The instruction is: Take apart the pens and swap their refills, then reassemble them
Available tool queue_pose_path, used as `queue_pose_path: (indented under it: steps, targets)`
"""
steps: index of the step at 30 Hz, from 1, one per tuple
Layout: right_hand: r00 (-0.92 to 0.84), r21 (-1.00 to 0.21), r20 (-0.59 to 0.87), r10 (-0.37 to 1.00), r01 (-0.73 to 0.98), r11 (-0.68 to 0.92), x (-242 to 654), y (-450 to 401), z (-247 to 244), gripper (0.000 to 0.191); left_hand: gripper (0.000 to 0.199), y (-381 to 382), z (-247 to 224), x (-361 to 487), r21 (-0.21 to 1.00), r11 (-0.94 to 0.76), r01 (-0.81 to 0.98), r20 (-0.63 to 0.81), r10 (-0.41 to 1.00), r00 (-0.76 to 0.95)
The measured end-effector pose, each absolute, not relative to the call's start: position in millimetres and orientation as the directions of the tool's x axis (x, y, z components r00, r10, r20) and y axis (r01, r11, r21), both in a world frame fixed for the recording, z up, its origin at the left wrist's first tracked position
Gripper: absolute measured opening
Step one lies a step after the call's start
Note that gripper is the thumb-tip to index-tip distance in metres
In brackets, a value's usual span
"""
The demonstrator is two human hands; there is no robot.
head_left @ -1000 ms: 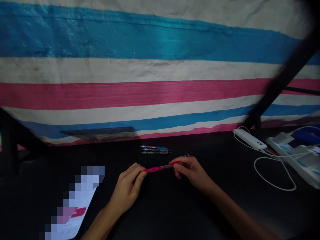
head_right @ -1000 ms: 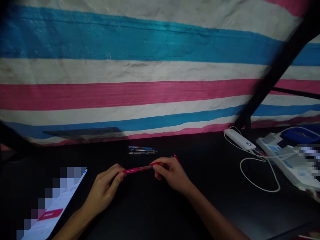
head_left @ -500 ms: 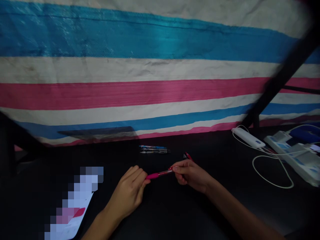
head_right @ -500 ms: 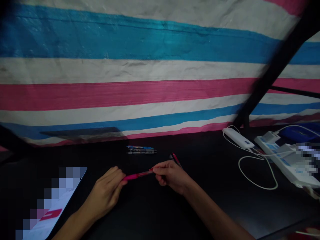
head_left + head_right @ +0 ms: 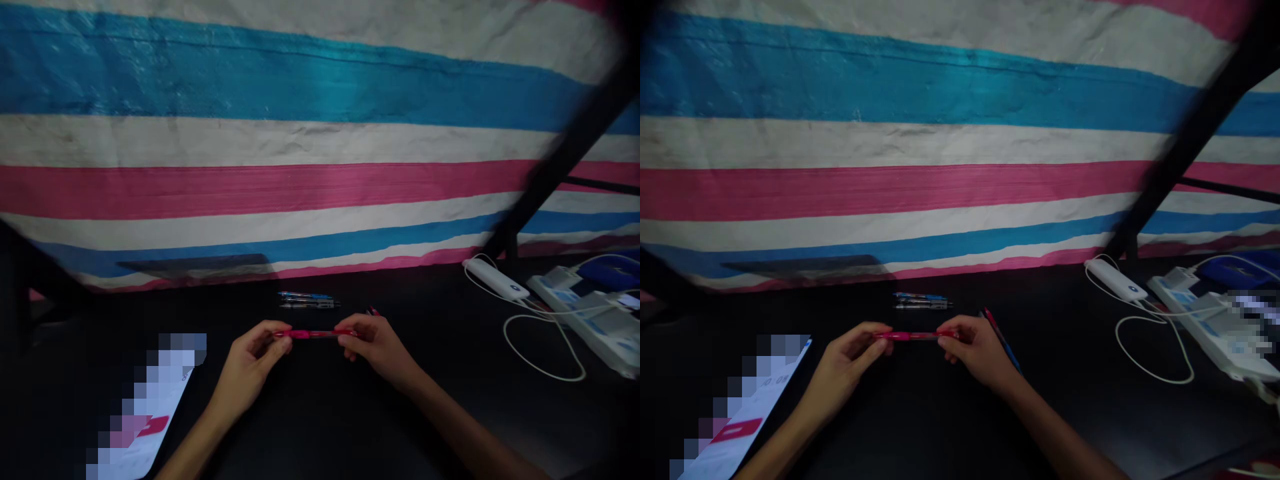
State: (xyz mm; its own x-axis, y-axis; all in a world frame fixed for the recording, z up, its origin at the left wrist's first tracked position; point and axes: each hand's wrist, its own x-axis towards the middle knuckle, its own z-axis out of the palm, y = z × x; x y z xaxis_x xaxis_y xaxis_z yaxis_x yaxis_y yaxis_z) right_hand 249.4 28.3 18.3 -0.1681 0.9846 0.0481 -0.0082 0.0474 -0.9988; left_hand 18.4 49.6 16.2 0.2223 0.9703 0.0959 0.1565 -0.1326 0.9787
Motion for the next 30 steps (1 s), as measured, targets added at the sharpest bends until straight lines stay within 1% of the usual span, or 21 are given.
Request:
queue_pose_path:
  steps: [2, 6, 9, 11, 12, 13, 15, 16, 17, 19, 20, 21, 22, 25, 28, 30]
  targets:
    - [-0.169, -0.998, 0.037, 0.985, -0.059, 0.028, 248.8, 27.7, 19.5, 0.018, 0.021, 49.1, 15.7, 19.0, 0.987, -0.103, 0.127, 0.073, 0.972, 0.222]
    - [-0.158, -0.987, 0.032, 0.987, -0.161, 0.006, 249.3, 26.9, 19.3, 0.014, 0.017, 47.7, 14.7, 20.5, 0.989, -0.105, 0.103, 0.082, 0.975, 0.205]
    - [-0.141, -0.988, 0.079, 0.987, -0.141, 0.058, 251.0, 27.9, 18.3, 0.009, 0.017, 46.8, 13.8, 21.7, 0.993, -0.089, 0.075, 0.073, 0.977, 0.198]
    - [-0.132, -0.987, 0.094, 0.987, -0.144, 0.075, 251.7, 28.7, 17.9, 0.017, 0.017, 46.7, 13.4, 22.6, 0.996, -0.072, 0.050, 0.061, 0.979, 0.193]
    - [-0.132, -0.988, 0.076, 0.988, -0.145, 0.057, 251.6, 29.0, 17.5, 0.022, 0.017, 46.7, 13.2, 23.1, 0.997, -0.066, 0.037, 0.058, 0.980, 0.189]
    - [-0.138, -0.990, 0.041, 0.990, -0.138, 0.022, 251.3, 29.2, 17.1, 0.024, 0.017, 46.8, 13.1, 23.5, 0.998, -0.062, 0.025, 0.056, 0.981, 0.184]
    - [-0.157, -0.995, -0.032, 0.987, -0.092, -0.047, 250.1, 29.1, 15.9, 0.021, 0.018, 47.0, 13.3, 24.3, 0.998, -0.059, 0.013, 0.055, 0.983, 0.176]
    - [-0.166, -0.996, -0.049, 0.985, -0.071, -0.062, 249.4, 28.9, 15.5, 0.023, 0.018, 47.1, 13.6, 24.6, 0.998, -0.059, 0.011, 0.056, 0.983, 0.174]
    - [-0.170, -0.997, -0.045, 0.984, -0.062, -0.056, 248.8, 28.6, 15.2, 0.025, 0.018, 47.1, 14.0, 24.9, 0.998, -0.059, 0.012, 0.056, 0.983, 0.174]
    - [-0.164, -0.996, -0.002, 0.987, -0.084, -0.016, 248.2, 28.0, 15.4, 0.020, 0.017, 47.1, 14.8, 25.4, 0.998, -0.059, 0.017, 0.056, 0.983, 0.173]
    - [-0.155, -0.995, 0.012, 0.988, -0.101, -0.004, 248.1, 27.7, 15.9, 0.025, 0.017, 47.0, 15.1, 25.6, 0.998, -0.061, 0.021, 0.056, 0.983, 0.172]
    - [-0.142, -0.994, 0.007, 0.990, -0.112, -0.009, 248.1, 27.5, 16.5, 0.031, 0.016, 46.8, 15.4, 25.8, 0.998, -0.062, 0.024, 0.057, 0.983, 0.172]
    - [-0.132, -0.993, -0.017, 0.991, -0.111, -0.031, 248.2, 27.5, 17.0, 0.031, 0.016, 46.6, 15.4, 25.8, 0.998, -0.063, 0.026, 0.057, 0.983, 0.174]
    - [-0.118, -0.994, -0.076, 0.990, -0.074, -0.085, 248.4, 27.5, 17.3, 0.024, 0.016, 46.2, 14.4, 25.4, 0.997, -0.067, 0.027, 0.061, 0.982, 0.181]
    - [-0.121, -0.995, 0.000, 0.993, -0.101, -0.012, 248.6, 27.3, 16.0, 0.021, 0.016, 46.4, 13.1, 24.5, 0.997, -0.072, 0.032, 0.065, 0.981, 0.184]
    - [-0.111, -0.992, 0.009, 0.994, -0.127, -0.005, 248.6, 27.2, 15.2, 0.029, 0.016, 46.7, 12.7, 24.2, 0.997, -0.072, 0.037, 0.063, 0.980, 0.187]
